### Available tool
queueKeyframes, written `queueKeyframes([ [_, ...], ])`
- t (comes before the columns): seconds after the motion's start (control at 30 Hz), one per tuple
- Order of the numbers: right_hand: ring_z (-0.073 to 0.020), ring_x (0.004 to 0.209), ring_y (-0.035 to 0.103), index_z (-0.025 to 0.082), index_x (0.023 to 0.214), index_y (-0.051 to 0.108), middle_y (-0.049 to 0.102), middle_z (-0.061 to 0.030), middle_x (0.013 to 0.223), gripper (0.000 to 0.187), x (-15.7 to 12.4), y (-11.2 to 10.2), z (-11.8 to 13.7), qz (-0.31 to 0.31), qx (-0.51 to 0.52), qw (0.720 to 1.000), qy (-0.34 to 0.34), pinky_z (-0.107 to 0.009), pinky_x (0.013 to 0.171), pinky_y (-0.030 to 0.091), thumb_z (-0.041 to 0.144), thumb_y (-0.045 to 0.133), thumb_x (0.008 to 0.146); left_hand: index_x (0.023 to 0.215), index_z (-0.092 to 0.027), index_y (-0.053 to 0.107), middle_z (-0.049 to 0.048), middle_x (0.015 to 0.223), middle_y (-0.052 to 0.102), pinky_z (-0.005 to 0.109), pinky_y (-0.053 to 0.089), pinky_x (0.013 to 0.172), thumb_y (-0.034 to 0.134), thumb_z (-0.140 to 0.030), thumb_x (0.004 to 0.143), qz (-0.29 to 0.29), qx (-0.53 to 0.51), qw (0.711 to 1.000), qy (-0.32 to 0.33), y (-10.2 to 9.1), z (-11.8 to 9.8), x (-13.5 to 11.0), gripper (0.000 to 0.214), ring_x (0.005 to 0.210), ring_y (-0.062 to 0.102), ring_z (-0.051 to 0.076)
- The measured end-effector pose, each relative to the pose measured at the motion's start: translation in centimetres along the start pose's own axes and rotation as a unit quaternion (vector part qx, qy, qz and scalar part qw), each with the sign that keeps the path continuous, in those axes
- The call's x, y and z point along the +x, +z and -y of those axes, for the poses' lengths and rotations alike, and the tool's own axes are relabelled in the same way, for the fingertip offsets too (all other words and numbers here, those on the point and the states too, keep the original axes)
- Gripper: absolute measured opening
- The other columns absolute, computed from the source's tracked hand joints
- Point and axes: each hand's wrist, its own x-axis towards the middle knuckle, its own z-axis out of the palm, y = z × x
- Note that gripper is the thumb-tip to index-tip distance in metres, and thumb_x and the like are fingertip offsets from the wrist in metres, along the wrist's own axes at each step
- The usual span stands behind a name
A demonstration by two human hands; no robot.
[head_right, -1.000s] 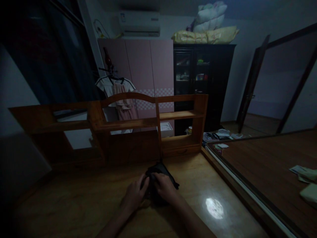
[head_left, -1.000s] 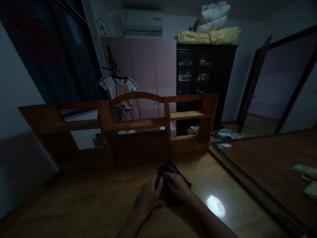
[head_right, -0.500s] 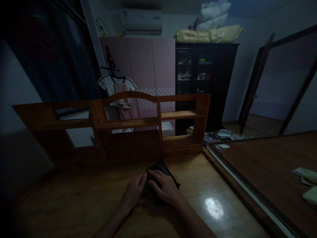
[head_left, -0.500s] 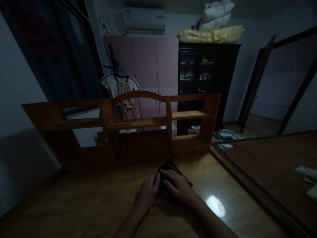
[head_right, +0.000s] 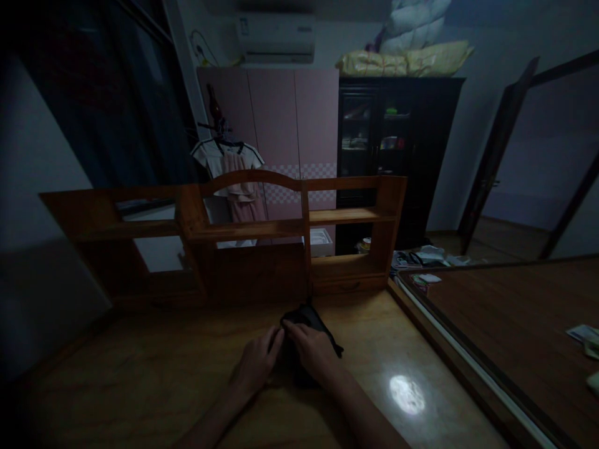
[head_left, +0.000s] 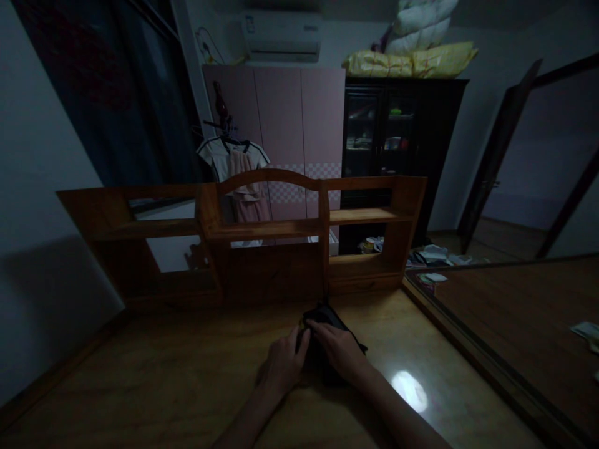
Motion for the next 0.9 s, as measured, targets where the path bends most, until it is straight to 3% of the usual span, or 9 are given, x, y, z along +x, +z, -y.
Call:
queueKeyframes([
  [0.13,-0.0208,0.11,0.061,0.026,0.142,0.035,0.058,-0.01,0.13,0.055,0.0,0.7,-0.5,0.004,-0.075,0.997,-0.035,-0.031,0.091,0.051,0.01,0.04,0.09,0.106,-0.019,0.06,0.0096,0.092,0.07,0.028,0.044,0.076,0.025,-0.048,0.097,-0.01,0.001,1.0,-0.012,0.2,0.3,0.1,0.046,0.088,0.066,0.022],
  [0.3,-0.0224,0.11,0.061,0.019,0.138,0.041,0.059,-0.0133,0.127,0.049,-0.2,1.5,-1.1,-0.016,-0.098,0.994,-0.052,-0.033,0.09,0.052,0.009,0.037,0.09,0.103,-0.021,0.063,0.0087,0.092,0.071,0.028,0.045,0.076,0.026,-0.052,0.096,-0.01,-0.017,1.0,0.004,0.1,0.3,0.2,0.048,0.088,0.067,0.022],
  [0.53,-0.0216,0.091,0.068,0.017,0.126,0.05,0.069,-0.0122,0.103,0.036,-0.4,2.9,-1.6,-0.072,-0.104,0.992,0.03,-0.03,0.079,0.054,0.015,0.035,0.094,0.128,-0.023,0.052,0.0071,0.12,0.063,0.031,0.044,0.093,0.029,-0.051,0.095,-0.015,-0.08,0.997,0.011,0.6,0.4,0.4,0.049,0.11,0.06,0.021],
  [0.67,-0.0209,0.08,0.07,0.016,0.109,0.059,0.071,-0.0116,0.09,0.026,-0.4,2.8,-1.4,-0.088,-0.105,0.987,0.083,-0.027,0.07,0.052,0.019,0.037,0.095,0.13,-0.022,0.049,0.0053,0.131,0.056,0.032,0.038,0.104,0.029,-0.048,0.096,-0.026,-0.115,0.993,0.019,1.4,0.8,0.5,0.047,0.122,0.051,0.019],
  [0.9,-0.0221,0.092,0.068,0.021,0.121,0.056,0.07,-0.0096,0.108,0.033,-0.4,1.8,-1.3,-0.083,-0.102,0.99,0.055,-0.03,0.078,0.052,0.02,0.042,0.092,0.131,-0.019,0.045,0.0067,0.136,0.05,0.036,0.032,0.111,0.024,-0.043,0.098,-0.025,-0.15,0.987,0.043,2.2,1.3,0.6,0.046,0.128,0.044,0.016],
])
